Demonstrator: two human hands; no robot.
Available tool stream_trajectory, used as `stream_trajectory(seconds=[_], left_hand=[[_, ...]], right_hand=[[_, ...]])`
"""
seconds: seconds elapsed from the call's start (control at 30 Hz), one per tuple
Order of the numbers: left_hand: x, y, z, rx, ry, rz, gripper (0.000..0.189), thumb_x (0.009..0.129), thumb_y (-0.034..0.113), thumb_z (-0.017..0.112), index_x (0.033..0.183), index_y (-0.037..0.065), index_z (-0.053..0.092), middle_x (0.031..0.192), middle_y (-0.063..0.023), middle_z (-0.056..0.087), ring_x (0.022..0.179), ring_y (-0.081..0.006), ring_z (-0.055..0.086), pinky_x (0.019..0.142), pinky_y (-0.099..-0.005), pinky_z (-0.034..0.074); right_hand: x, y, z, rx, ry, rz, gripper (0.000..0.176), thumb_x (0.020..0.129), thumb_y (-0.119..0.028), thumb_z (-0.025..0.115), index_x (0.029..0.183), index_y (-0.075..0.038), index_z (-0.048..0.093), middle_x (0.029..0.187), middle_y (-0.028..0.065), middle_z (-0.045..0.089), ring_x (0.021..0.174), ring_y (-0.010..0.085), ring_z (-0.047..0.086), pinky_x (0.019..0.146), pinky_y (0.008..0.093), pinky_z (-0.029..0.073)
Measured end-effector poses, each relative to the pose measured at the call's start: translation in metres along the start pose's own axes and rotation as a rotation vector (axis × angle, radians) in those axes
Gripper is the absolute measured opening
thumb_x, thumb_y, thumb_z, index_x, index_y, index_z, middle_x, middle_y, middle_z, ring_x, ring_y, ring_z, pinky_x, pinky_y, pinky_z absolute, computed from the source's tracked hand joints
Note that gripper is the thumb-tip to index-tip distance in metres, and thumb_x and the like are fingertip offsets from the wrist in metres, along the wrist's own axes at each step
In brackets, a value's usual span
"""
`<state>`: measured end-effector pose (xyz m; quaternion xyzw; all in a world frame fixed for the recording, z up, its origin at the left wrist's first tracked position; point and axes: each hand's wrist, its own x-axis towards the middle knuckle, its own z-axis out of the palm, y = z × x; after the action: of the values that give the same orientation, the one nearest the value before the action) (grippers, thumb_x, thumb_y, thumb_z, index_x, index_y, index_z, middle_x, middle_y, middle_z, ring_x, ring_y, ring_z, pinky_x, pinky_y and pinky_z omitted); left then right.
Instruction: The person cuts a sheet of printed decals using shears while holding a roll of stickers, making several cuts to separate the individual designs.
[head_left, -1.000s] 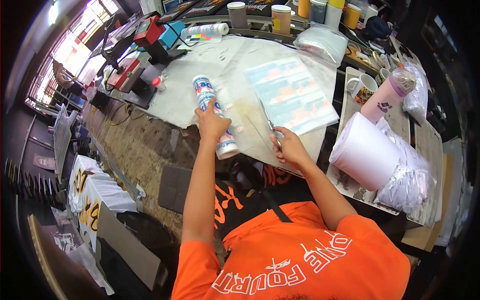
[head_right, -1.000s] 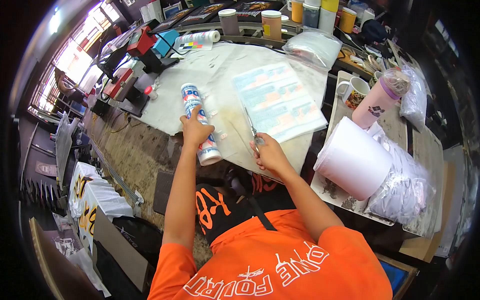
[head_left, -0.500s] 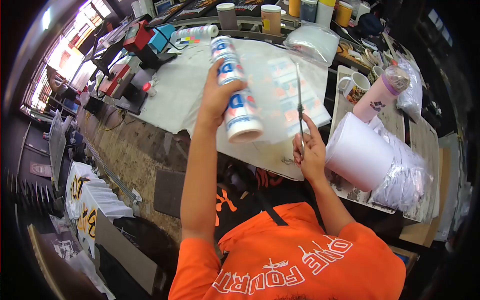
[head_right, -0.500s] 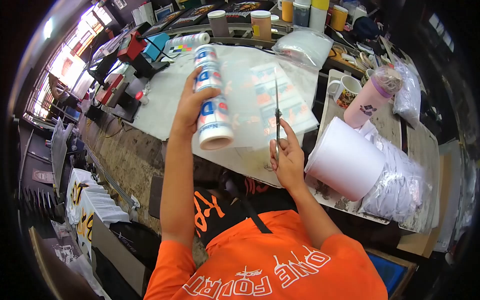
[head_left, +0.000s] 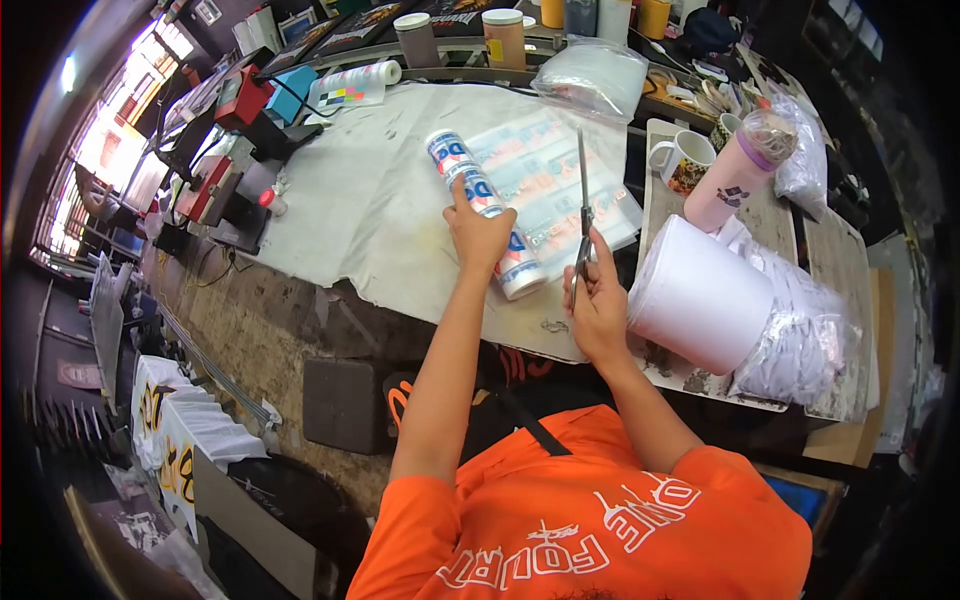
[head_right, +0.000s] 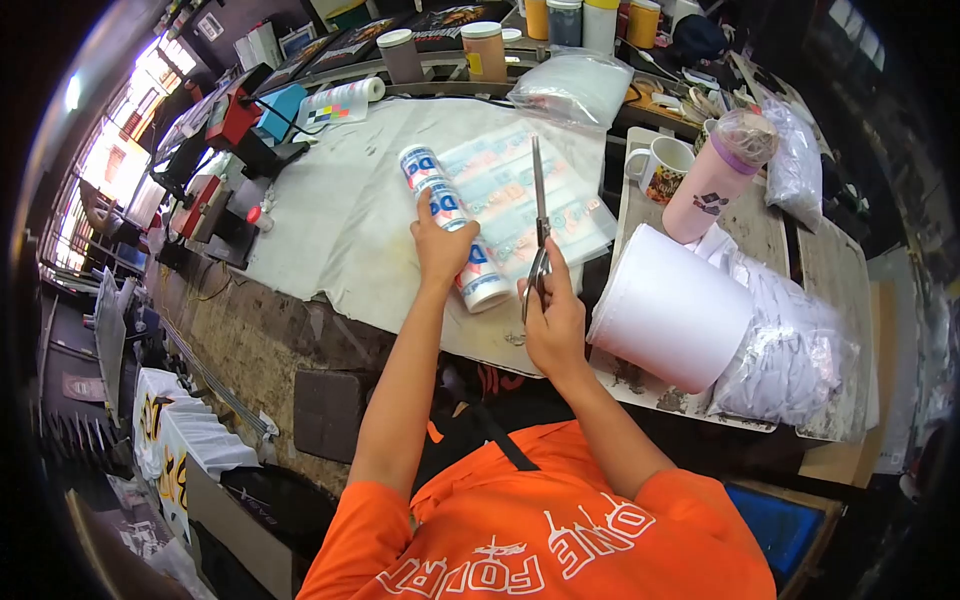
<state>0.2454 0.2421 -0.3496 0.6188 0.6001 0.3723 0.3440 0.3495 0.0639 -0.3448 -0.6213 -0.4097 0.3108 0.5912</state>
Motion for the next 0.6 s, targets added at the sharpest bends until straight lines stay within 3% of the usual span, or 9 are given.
stream_trajectory(seconds=[0.1,0.2,0.23,0.33,0.4,0.43,0.5,0.6], left_hand=[[0.001,-0.011,-0.012,0.017,0.027,0.008,0.101,0.069,0.02,0.079,0.158,0.018,0.032,0.124,-0.024,0.048,0.104,-0.0402,0.063,0.095,-0.0445,0.054],[-0.001,-0.03,-0.024,0.277,0.156,0.095,0.099,0.068,0.029,0.081,0.156,0.016,0.038,0.131,-0.024,0.045,0.126,-0.0456,0.048,0.11,-0.054,0.041],[-0.004,-0.033,-0.038,0.225,0.092,0.059,0.101,0.067,0.033,0.081,0.157,0.015,0.038,0.14,-0.0238,0.041,0.134,-0.0476,0.039,0.113,-0.0584,0.033],[0.003,-0.078,-0.089,0.248,0.075,-0.046,0.099,0.068,0.03,0.082,0.157,0.017,0.041,0.146,-0.0259,0.04,0.135,-0.0415,0.041,0.114,-0.0531,0.035],[0.015,-0.13,-0.133,0.366,0.206,-0.013,0.096,0.073,0.029,0.083,0.158,0.013,0.04,0.147,-0.0269,0.042,0.132,-0.0383,0.048,0.11,-0.049,0.042],[0.011,-0.129,-0.148,0.376,0.208,-0.023,0.096,0.073,0.029,0.083,0.158,0.013,0.04,0.147,-0.0269,0.042,0.132,-0.0383,0.048,0.11,-0.049,0.042],[0.003,-0.122,-0.177,-0.146,0.157,-0.125,0.093,0.077,0.029,0.083,0.156,0.006,0.04,0.147,-0.0273,0.045,0.128,-0.0365,0.056,0.103,-0.0441,0.049],[-0.003,-0.109,-0.179,-0.059,0.139,-0.149,0.09,0.08,0.035,0.082,0.156,0.008,0.041,0.143,-0.0253,0.048,0.132,-0.0377,0.052,0.108,-0.0453,0.045]], right_hand=[[0.016,0.013,0.011,-0.019,0.116,-0.176,0.065,0.099,0.002,0.051,0.16,-0.007,0.03,0.096,0.0132,0.071,0.086,0.0212,0.071,0.08,0.0323,0.054],[0.028,0.019,0.022,-0.088,0.125,-0.223,0.066,0.098,0.002,0.052,0.16,-0.009,0.031,0.099,0.0134,0.071,0.088,0.0235,0.071,0.084,0.0342,0.054],[0.028,0.007,0.024,-0.113,0.103,-0.222,0.066,0.097,0.003,0.052,0.159,-0.011,0.034,0.1,0.0139,0.071,0.093,0.025,0.071,0.086,0.0342,0.053],[0.038,0.022,0.033,-0.072,0.032,-0.239,0.068,0.096,0.004,0.053,0.159,-0.013,0.035,0.102,0.0149,0.071,0.097,0.0275,0.072,0.088,0.0347,0.053],[0.038,0.027,0.033,-0.055,0.012,-0.243,0.069,0.094,0.005,0.054,0.158,-0.015,0.037,0.104,0.0162,0.071,0.099,0.0296,0.073,0.09,0.035,0.053],[0.038,0.024,0.034,-0.092,0.021,-0.251,0.068,0.094,0.005,0.054,0.157,-0.015,0.039,0.103,0.0166,0.07,0.099,0.0303,0.073,0.09,0.0358,0.053],[0.044,0.025,0.039,-0.138,0.051,-0.255,0.066,0.092,0.005,0.056,0.155,-0.014,0.044,0.099,0.0174,0.07,0.095,0.0312,0.073,0.088,0.038,0.055],[0.059,0.014,0.039,-0.237,0.131,-0.236,0.064,0.091,0.004,0.058,0.152,-0.012,0.047,0.097,0.0186,0.07,0.089,0.0301,0.073,0.082,0.0388,0.056]])
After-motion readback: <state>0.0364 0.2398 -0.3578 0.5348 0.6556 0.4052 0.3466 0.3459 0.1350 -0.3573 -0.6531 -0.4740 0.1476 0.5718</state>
